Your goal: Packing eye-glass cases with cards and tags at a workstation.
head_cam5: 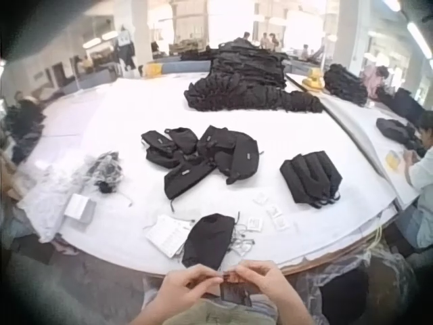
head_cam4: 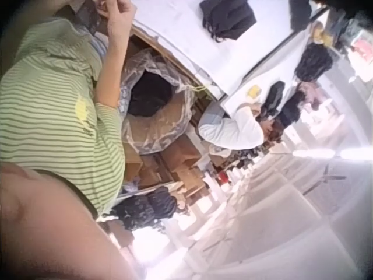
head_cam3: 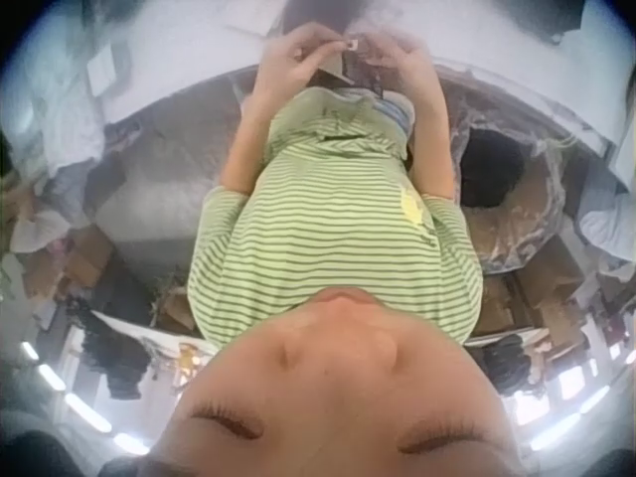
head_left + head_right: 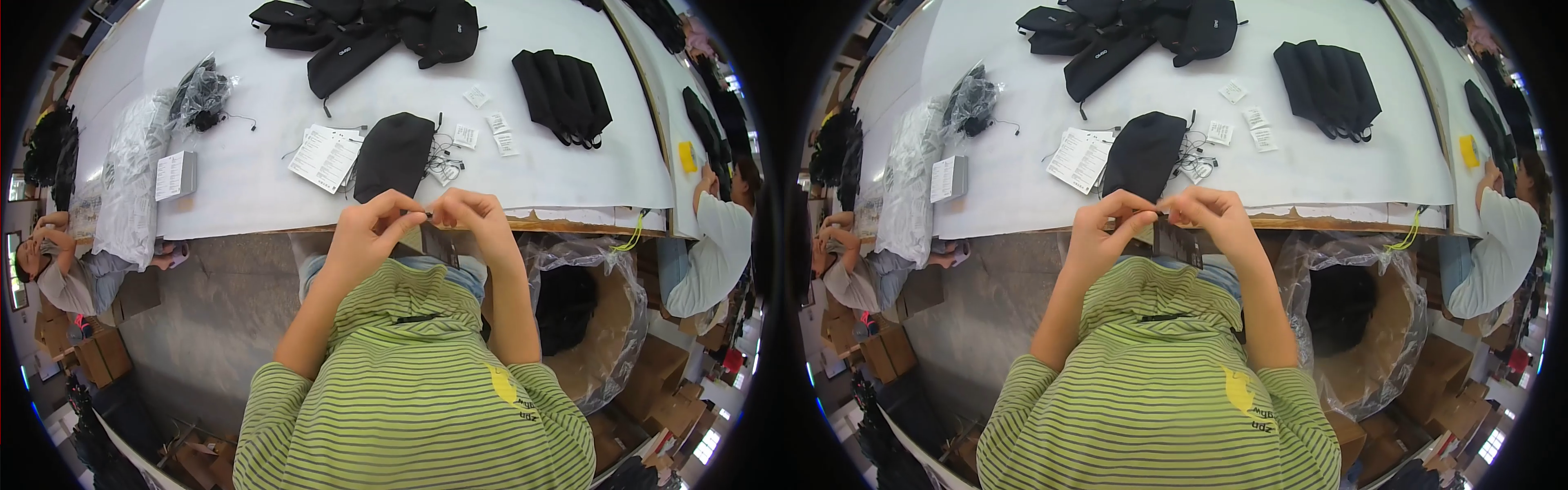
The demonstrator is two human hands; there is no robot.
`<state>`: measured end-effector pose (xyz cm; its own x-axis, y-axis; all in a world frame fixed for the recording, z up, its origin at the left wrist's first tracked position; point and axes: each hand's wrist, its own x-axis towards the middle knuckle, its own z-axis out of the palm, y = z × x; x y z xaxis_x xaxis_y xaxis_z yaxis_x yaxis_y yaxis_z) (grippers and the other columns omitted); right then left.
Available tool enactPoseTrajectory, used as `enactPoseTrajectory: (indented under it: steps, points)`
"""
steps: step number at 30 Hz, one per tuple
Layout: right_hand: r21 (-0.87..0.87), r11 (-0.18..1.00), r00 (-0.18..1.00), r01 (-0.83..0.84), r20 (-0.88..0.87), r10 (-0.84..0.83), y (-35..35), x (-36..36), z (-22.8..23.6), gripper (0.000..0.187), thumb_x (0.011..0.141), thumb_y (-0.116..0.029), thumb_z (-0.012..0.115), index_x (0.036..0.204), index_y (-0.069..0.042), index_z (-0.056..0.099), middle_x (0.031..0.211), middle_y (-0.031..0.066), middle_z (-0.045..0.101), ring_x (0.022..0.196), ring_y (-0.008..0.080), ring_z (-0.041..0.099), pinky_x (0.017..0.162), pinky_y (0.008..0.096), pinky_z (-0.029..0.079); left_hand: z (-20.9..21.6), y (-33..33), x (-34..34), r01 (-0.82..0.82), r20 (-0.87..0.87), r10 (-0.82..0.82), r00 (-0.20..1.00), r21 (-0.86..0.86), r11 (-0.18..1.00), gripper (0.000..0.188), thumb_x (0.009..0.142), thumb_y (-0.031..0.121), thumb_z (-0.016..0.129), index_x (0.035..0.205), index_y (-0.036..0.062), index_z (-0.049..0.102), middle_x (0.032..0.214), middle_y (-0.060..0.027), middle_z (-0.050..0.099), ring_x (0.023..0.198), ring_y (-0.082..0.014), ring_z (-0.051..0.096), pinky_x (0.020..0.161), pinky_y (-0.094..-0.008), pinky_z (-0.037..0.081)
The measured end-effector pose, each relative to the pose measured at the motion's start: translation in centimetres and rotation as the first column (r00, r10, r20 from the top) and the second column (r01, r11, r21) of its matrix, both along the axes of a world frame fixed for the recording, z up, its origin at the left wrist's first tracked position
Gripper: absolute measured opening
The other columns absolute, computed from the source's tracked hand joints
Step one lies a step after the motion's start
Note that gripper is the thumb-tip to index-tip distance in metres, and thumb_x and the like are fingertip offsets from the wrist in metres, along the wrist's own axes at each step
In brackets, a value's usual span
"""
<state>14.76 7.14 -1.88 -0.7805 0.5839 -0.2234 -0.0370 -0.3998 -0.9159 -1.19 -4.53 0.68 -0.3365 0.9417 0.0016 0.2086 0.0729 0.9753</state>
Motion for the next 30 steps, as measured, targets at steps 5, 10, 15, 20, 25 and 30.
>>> enactPoseTrajectory:
  steps: [5, 10, 15, 20, 25, 30]
  points:
    - [0.13, 0.985, 0.965, 0.112, 0.224, -0.139, 1.5, -1.4, -6.0, 0.024, 0.091, -0.024, 0.061, 0.095, -0.001, 0.067, 0.077, 0.0023, 0.062, 0.071, 0.0079, 0.056, 0.066, 0.0212, 0.045, 1.0, -0.3, 0.3, 0.032, -0.009, -0.032, 0.999, 0.002, 0.999, 0.007, 0.08, 0.007, 0.071, 0.083, 0.0013, 0.067, 0.066, 0.0019, 0.061, 0.054, -0.0017, 0.045, 0.052, -0.0181, 0.034]
    - [0.306, 0.946, 0.943, 0.105, 0.272, -0.193, 0.9, -4.5, -6.7, 0.028, 0.081, -0.026, 0.072, 0.088, 0.0, 0.063, 0.079, 0.0041, 0.064, 0.072, 0.011, 0.058, 0.066, 0.0252, 0.047, 0.2, -0.8, 0.9, 0.148, -0.019, -0.147, 0.989, 0.019, 0.989, 0.008, 0.081, 0.008, 0.069, 0.088, 0.0034, 0.067, 0.079, -0.0012, 0.064, 0.062, -0.0074, 0.05, 0.055, -0.0215, 0.04]
    - [0.65, 0.758, 0.918, 0.047, 0.271, -0.289, -0.3, -4.7, -1.5, 0.02, 0.073, -0.017, 0.073, 0.084, -0.004, 0.062, 0.074, 0.0041, 0.063, 0.068, 0.015, 0.057, 0.063, 0.0286, 0.048, 0.2, 0.3, -0.8, 0.047, -0.15, -0.021, 0.988, 0.169, 0.985, 0.021, 0.082, 0.004, 0.062, 0.102, 0.0087, 0.065, 0.123, -0.0048, 0.054, 0.104, -0.0229, 0.046, 0.081, -0.0319, 0.042]
    - [0.928, 0.368, 0.968, -0.047, 0.134, -0.213, -1.9, -2.9, 4.1, 0.014, 0.07, -0.013, 0.073, 0.078, -0.008, 0.062, 0.075, 0.0022, 0.061, 0.069, 0.0201, 0.052, 0.063, 0.0321, 0.046, 0.9, -0.1, -3.3, 0.1, -0.815, 0.138, 0.563, 0.233, 0.967, 0.031, 0.071, 0.006, 0.068, 0.1, 0.0166, 0.067, 0.121, 0.0007, 0.054, 0.11, -0.023, 0.041, 0.091, -0.0357, 0.033]
    - [0.944, 0.325, 0.964, 0.066, 0.024, -0.264, -2.2, -2.4, 6.2, 0.018, 0.073, -0.017, 0.074, 0.083, -0.008, 0.063, 0.081, 0.0039, 0.059, 0.072, 0.0218, 0.053, 0.07, 0.0339, 0.046, -0.1, -1.2, -4.5, 0.257, -0.85, 0.184, 0.494, 0.344, 0.903, 0.02, 0.063, 0.012, 0.069, 0.082, 0.0167, 0.068, 0.101, 0.0062, 0.059, 0.098, -0.0164, 0.049, 0.083, -0.0328, 0.033]
    - [0.855, 0.497, 0.943, -0.145, 0.272, -0.192, -1.9, -1.7, 4.7, 0.016, 0.077, -0.014, 0.07, 0.089, -0.005, 0.064, 0.077, 0.0059, 0.058, 0.071, 0.0244, 0.058, 0.063, 0.0329, 0.046, 0.0, -1.0, -4.0, 0.246, -0.805, 0.249, 0.538, 0.432, 0.868, 0.019, 0.063, 0.009, 0.068, 0.081, 0.014, 0.068, 0.098, 0.0031, 0.062, 0.09, -0.0181, 0.056, 0.079, -0.0311, 0.039]
